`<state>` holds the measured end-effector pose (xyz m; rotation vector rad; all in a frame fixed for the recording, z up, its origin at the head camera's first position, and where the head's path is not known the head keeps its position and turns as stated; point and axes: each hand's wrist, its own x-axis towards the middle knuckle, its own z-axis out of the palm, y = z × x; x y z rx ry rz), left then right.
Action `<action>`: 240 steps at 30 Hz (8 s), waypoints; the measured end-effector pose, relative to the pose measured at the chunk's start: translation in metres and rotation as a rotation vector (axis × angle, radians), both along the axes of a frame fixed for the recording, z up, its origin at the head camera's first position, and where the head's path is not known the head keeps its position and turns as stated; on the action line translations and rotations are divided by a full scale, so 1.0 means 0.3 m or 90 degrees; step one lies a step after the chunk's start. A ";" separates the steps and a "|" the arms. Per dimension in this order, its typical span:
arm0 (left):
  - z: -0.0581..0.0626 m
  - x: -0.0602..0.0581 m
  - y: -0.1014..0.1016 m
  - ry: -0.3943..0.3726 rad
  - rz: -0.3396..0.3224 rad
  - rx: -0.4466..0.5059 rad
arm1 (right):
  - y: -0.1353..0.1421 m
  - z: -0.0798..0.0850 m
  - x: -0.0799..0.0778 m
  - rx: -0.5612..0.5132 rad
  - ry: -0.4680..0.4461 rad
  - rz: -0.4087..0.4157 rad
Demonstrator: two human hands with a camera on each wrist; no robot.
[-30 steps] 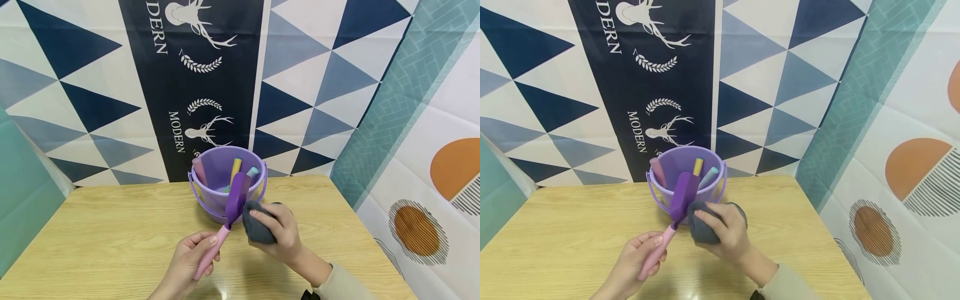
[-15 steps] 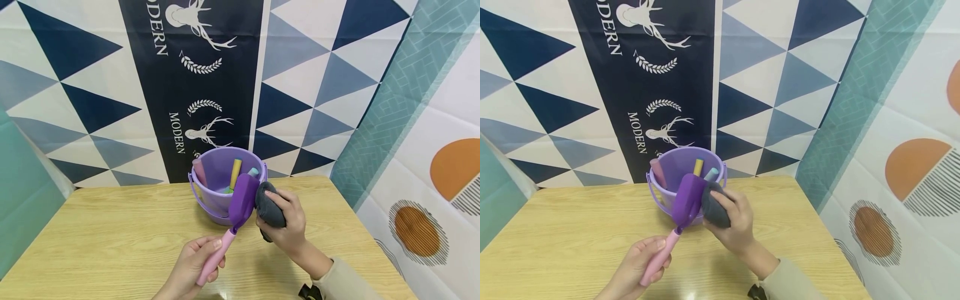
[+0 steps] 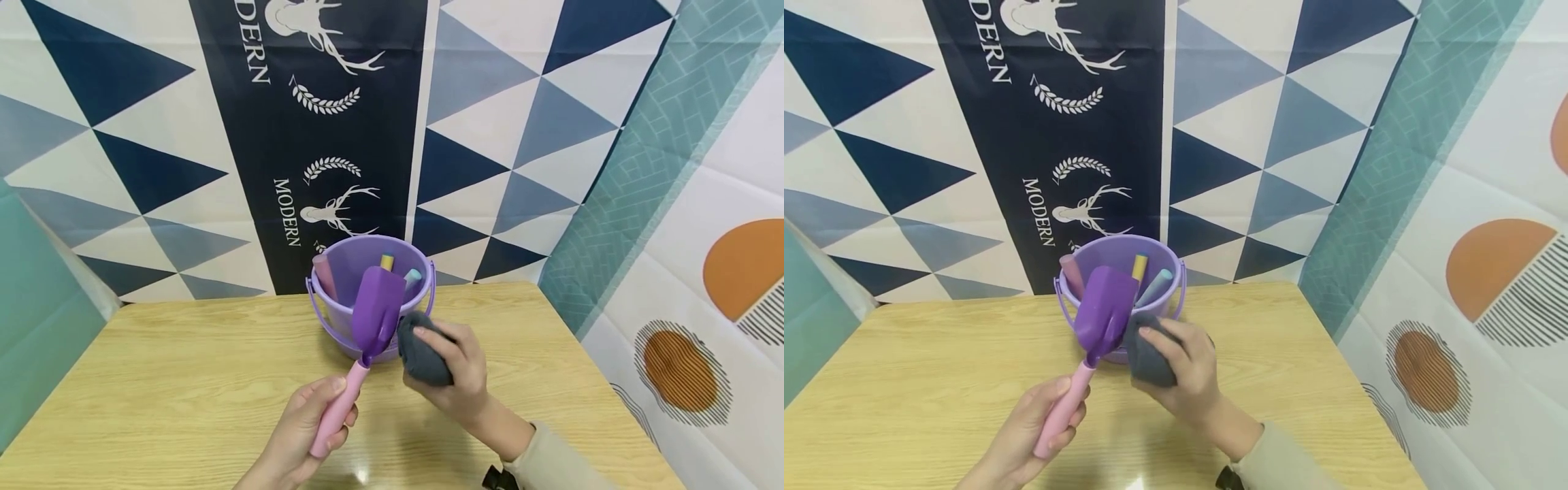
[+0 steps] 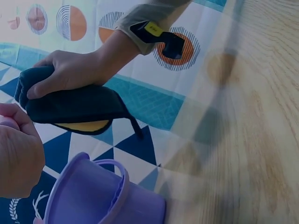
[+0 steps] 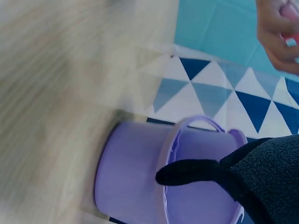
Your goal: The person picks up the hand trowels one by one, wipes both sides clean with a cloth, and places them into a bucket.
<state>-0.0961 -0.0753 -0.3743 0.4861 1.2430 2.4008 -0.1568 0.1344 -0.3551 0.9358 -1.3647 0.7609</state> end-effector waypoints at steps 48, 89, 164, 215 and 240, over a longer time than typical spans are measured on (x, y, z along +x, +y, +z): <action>-0.023 -0.006 0.010 -0.013 0.108 -0.127 | 0.039 0.085 -0.027 0.049 -0.057 -0.084; 0.008 -0.026 -0.018 0.059 0.301 -0.236 | 0.000 0.097 -0.025 0.272 0.189 -0.143; 0.205 -0.260 -0.089 0.318 0.603 -0.608 | 0.135 -0.118 -0.028 0.494 -0.039 -0.121; 0.193 -0.407 -0.011 0.342 0.586 -0.580 | 0.159 -0.139 -0.030 0.519 -0.093 -0.148; 0.162 -0.414 -0.011 0.307 0.554 -0.542 | 0.171 -0.182 -0.029 0.537 -0.103 -0.144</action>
